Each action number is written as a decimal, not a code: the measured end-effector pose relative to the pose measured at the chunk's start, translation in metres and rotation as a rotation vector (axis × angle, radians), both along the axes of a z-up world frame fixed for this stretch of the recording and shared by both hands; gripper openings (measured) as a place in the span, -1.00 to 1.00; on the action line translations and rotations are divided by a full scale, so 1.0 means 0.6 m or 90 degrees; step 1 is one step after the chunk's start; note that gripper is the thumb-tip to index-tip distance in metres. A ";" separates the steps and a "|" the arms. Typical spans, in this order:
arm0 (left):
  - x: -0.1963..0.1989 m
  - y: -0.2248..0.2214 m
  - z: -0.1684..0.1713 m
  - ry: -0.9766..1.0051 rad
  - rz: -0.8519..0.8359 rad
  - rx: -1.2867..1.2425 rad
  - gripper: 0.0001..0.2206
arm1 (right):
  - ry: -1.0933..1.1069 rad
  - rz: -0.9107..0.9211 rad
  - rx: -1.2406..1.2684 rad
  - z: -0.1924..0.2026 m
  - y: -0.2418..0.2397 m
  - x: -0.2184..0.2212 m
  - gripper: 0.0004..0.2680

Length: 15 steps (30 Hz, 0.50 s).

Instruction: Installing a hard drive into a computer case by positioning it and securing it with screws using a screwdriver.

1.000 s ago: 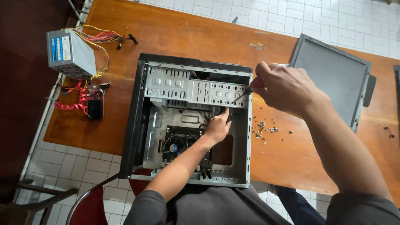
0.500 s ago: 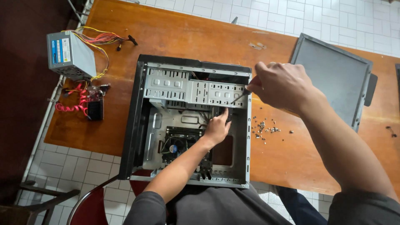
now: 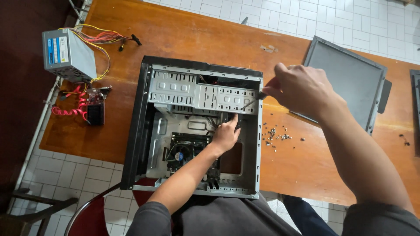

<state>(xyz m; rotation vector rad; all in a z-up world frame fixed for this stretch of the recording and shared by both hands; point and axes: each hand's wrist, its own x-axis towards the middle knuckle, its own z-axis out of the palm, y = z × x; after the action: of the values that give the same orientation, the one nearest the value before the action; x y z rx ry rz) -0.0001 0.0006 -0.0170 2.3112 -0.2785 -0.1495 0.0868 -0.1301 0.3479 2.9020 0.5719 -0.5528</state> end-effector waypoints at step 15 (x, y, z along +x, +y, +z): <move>-0.001 0.001 0.014 0.005 0.001 0.011 -0.41 | -0.042 0.002 0.055 -0.021 -0.023 -0.010 -0.75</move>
<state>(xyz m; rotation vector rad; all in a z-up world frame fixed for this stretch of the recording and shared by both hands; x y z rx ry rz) -0.0005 0.0013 -0.0089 2.3271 -0.2733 -0.1601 0.0809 -0.1442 0.3355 2.9867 0.6066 -0.4406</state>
